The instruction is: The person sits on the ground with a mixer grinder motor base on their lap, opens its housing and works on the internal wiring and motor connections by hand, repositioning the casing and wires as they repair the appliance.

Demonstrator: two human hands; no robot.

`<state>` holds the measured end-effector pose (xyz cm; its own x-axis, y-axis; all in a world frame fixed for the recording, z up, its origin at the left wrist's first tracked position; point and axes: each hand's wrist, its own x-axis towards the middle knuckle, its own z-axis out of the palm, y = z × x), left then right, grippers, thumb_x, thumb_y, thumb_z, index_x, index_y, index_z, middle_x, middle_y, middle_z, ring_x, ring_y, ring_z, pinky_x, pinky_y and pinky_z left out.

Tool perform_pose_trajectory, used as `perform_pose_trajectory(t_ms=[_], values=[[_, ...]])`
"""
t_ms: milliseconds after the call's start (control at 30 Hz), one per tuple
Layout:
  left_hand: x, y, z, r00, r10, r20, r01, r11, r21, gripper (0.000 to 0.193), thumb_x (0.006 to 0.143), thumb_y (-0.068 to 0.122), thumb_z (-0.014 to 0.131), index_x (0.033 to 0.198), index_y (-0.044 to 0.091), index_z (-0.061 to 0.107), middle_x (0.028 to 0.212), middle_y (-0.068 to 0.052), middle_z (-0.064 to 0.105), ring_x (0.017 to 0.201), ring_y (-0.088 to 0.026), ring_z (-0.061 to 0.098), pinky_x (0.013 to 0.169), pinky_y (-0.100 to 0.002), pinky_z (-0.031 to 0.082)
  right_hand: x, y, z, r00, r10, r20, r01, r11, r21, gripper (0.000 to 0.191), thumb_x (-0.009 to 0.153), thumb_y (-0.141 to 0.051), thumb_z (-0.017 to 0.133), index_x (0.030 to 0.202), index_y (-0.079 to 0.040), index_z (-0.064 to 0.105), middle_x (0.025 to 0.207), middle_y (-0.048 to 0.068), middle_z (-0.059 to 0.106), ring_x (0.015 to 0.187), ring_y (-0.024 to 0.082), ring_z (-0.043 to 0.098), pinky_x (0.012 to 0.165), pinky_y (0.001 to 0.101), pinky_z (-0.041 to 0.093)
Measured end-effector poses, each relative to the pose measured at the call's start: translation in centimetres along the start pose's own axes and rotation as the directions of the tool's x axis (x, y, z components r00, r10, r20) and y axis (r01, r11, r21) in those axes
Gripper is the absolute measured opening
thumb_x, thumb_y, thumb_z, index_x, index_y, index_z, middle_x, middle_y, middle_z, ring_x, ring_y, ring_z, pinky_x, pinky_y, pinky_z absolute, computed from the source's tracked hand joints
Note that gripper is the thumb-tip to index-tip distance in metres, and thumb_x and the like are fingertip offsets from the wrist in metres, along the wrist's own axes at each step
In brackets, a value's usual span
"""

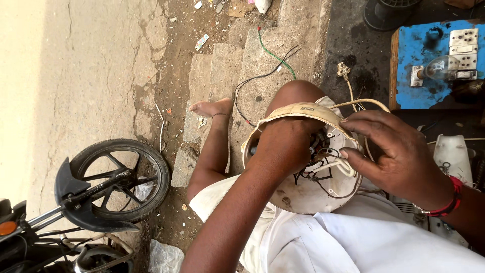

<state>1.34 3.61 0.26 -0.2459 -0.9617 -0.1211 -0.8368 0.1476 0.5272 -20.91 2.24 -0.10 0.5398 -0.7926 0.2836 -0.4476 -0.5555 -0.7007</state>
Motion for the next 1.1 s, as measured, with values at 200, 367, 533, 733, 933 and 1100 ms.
perform_pose_trajectory(t_ms=[200,367,533,733,933,1100], values=[[0.4,0.3,-0.3,0.994,-0.051,0.096,0.05,0.999,0.007,0.042,0.075,0.006,0.076,0.115,0.017,0.076,0.103,-0.011,0.076,0.093,-0.031,0.073,0.078,-0.044,0.056,0.6,0.1,-0.2,0.999,-0.031,0.019,0.031,0.999,-0.019,0.046,0.077,-0.019,0.083,0.119,-0.007,0.069,0.122,0.011,0.068,0.104,0.026,0.071,0.087,0.0379,0.058],[0.4,0.2,-0.6,0.998,0.023,0.05,-0.021,0.998,-0.053,0.037,0.072,0.006,0.077,0.109,0.012,0.076,0.103,-0.012,0.077,0.096,-0.032,0.073,0.08,-0.044,0.056,0.4,0.2,-0.2,0.999,-0.045,0.007,0.045,0.998,-0.05,0.045,0.077,-0.02,0.083,0.118,-0.008,0.07,0.121,0.011,0.068,0.103,0.027,0.07,0.086,0.0392,0.056],[0.1,0.4,-0.7,1.0,0.021,0.022,-0.02,0.998,-0.052,0.036,0.072,0.008,0.078,0.108,0.011,0.076,0.099,-0.015,0.076,0.093,-0.034,0.073,0.08,-0.046,0.055,0.4,0.6,-0.4,0.999,-0.053,0.014,0.053,0.998,-0.022,0.046,0.077,-0.019,0.083,0.119,-0.007,0.07,0.121,0.011,0.068,0.104,0.026,0.07,0.087,0.039,0.057],[-1.0,0.9,-0.9,0.999,-0.011,-0.043,0.011,1.0,-0.007,0.041,0.075,0.0,0.067,0.113,0.014,0.077,0.095,-0.018,0.076,0.088,-0.035,0.074,0.08,-0.046,0.057,0.4,0.7,-0.3,0.997,-0.081,0.016,0.082,0.997,-0.011,0.048,0.076,-0.02,0.083,0.119,-0.006,0.068,0.121,0.011,0.067,0.104,0.028,0.07,0.085,0.039,0.057],[-1.2,0.9,-1.3,0.998,-0.065,0.009,0.065,0.996,0.064,0.04,0.077,0.0,0.065,0.112,0.017,0.076,0.091,-0.018,0.075,0.083,-0.037,0.074,0.073,-0.048,0.058,0.4,0.7,-0.2,0.995,-0.095,0.01,0.095,0.995,0.016,0.047,0.077,-0.019,0.082,0.119,-0.005,0.068,0.121,0.012,0.067,0.102,0.028,0.07,0.082,0.038,0.058],[-1.2,0.9,-1.3,0.998,-0.06,0.012,0.059,0.995,0.083,0.041,0.077,0.001,0.065,0.113,0.016,0.075,0.089,-0.018,0.074,0.079,-0.036,0.074,0.069,-0.047,0.059,0.6,0.6,-0.4,0.995,-0.097,0.015,0.097,0.995,-0.004,0.046,0.076,-0.019,0.082,0.118,-0.005,0.068,0.12,0.013,0.067,0.102,0.028,0.069,0.082,0.0387,0.057]])
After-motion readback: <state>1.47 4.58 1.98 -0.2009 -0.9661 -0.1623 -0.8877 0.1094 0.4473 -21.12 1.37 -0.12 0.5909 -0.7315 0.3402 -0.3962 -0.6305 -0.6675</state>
